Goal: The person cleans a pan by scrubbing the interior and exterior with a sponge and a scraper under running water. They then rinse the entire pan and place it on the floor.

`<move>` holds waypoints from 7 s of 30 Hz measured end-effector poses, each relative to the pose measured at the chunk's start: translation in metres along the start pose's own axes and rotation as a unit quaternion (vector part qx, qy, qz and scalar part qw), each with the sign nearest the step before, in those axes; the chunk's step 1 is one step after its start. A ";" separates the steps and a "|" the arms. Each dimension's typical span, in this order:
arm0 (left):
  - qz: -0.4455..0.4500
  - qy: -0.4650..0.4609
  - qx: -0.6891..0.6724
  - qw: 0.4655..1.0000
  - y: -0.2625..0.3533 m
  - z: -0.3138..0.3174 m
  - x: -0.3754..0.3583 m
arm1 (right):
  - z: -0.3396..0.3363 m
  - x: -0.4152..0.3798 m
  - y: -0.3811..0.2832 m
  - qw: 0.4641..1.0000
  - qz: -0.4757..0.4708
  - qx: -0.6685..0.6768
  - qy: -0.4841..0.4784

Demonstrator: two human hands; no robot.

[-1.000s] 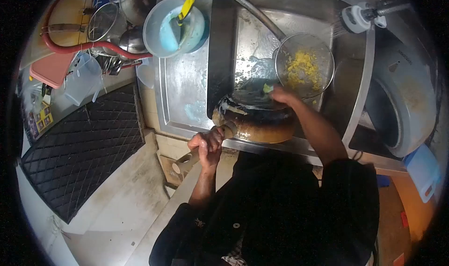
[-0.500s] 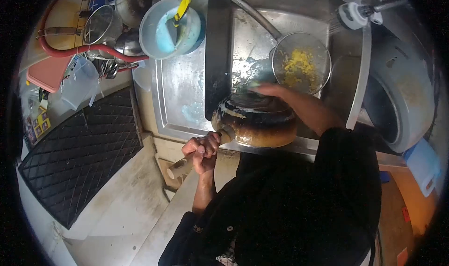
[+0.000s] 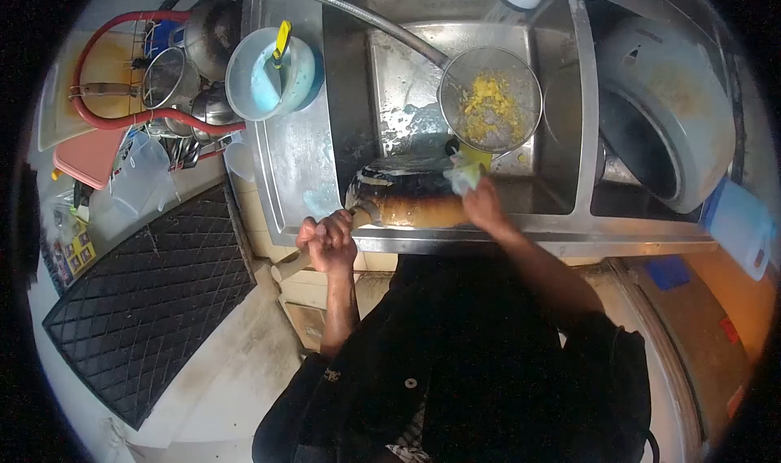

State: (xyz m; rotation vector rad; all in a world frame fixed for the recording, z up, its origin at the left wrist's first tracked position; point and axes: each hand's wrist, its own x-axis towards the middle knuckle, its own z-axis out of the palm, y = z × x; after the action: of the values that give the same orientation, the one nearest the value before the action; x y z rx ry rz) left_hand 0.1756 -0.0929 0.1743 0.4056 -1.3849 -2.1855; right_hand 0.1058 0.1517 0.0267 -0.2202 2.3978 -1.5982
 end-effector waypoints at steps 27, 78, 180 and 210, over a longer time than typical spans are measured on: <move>-0.008 -0.150 -0.068 0.986 0.032 0.082 0.110 | -0.082 0.185 -0.181 0.916 -0.357 -0.121 -0.136; 0.023 -0.118 -0.276 0.954 -0.011 0.089 0.103 | 0.031 0.169 -0.154 0.974 -0.216 -0.002 0.070; -0.456 -0.045 -0.145 0.877 -0.267 0.253 0.173 | -0.231 0.033 -0.121 0.935 -0.030 -0.111 0.334; -0.427 -0.333 0.378 0.751 -0.124 0.123 0.203 | -0.195 0.184 -0.056 0.964 -0.023 -0.015 0.266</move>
State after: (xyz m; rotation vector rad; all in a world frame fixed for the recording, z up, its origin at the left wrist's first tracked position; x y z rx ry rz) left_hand -0.0860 -0.0738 0.1205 0.6762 -3.0019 -2.4198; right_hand -0.1274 0.2542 0.1269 0.1771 2.8208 -1.8279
